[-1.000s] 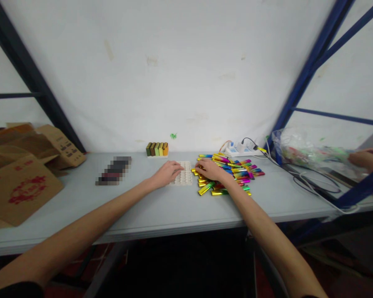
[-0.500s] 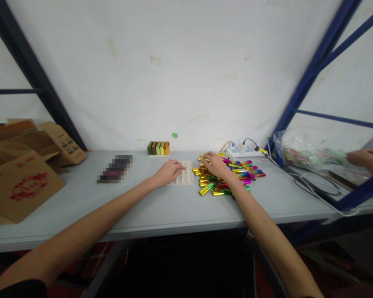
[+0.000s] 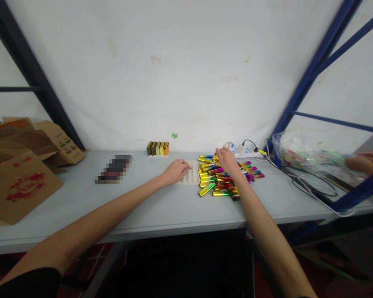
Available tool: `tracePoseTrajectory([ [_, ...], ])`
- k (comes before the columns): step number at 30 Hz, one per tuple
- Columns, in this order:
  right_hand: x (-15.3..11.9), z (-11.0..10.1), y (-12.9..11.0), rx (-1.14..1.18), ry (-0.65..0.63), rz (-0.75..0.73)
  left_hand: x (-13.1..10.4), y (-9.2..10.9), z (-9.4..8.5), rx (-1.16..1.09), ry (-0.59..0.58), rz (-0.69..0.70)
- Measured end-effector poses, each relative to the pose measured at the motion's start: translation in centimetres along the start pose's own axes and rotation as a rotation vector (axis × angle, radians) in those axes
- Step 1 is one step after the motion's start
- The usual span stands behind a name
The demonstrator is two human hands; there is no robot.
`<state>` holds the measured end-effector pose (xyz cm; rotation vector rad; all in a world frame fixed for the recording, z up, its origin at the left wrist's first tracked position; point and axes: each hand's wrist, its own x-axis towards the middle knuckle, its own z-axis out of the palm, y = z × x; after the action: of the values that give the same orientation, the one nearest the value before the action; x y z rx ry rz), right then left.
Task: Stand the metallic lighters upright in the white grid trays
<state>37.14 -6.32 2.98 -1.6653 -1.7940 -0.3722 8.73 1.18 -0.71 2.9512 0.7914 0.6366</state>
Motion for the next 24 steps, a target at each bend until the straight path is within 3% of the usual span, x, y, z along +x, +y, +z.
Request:
tracePoseTrajectory([
  [10,-0.1,-0.2,-0.5,-0.017,-0.026,0.078,0.4,0.0,-0.1,-0.044,0.001,0.003],
  [24,-0.2,-0.5,-0.7,-0.046,-0.071,0.08,-1.5,-1.4,-1.1,-0.066,0.003,0.001],
])
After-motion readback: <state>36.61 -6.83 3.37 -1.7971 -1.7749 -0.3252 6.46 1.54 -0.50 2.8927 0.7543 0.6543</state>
